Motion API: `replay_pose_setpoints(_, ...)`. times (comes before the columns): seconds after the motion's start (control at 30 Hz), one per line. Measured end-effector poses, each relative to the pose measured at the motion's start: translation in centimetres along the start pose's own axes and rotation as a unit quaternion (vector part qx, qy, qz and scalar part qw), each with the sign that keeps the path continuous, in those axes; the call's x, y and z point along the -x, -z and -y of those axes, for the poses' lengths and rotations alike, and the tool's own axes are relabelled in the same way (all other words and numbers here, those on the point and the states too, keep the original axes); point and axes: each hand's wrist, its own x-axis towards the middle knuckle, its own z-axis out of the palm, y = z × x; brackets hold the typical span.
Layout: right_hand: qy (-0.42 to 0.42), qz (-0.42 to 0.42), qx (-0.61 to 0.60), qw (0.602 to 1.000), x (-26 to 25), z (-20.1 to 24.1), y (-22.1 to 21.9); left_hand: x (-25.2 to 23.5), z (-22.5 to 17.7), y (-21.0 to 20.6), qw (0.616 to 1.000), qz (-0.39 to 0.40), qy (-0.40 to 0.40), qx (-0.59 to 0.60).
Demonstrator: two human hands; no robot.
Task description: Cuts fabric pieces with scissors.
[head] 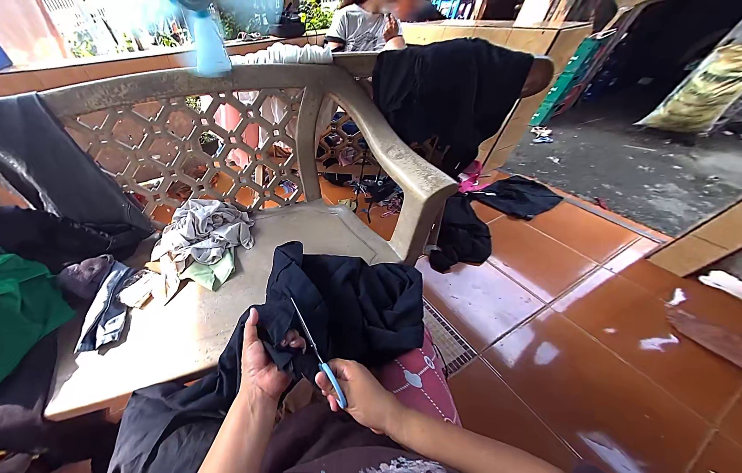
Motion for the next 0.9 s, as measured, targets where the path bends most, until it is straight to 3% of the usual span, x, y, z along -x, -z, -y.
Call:
replay_pose_setpoints(0.1,0.000,-0.001,0.004,1.000,0.1,-0.1,-0.2,0.3,0.1,-0.5,0.994,-0.077,-0.002,-0.081)
replay_pose_setpoints(0.2,0.000,0.004,0.019,1.000,0.1,-0.1,-0.4,0.5,0.1,-0.9,0.987,-0.146,-0.031,-0.052)
replay_pose_setpoints(0.4,-0.010,0.028,0.069,0.997,-0.1,0.0,-0.7,0.9,0.1,-2.1,0.978,-0.197,-0.068,0.021)
replay_pose_setpoints(0.5,-0.016,0.046,0.096,0.994,-0.1,0.0,-0.6,0.8,0.1,-2.2,0.976,-0.194,-0.078,0.055)
replay_pose_setpoints(0.73,0.008,0.058,0.125,0.990,0.3,0.0,-0.5,1.4,0.0,-0.6,0.995,-0.059,-0.061,0.044)
replay_pose_setpoints(0.9,0.032,0.041,0.058,0.997,0.5,0.1,-0.6,2.0,0.3,-3.0,0.982,-0.094,-0.146,-0.078)
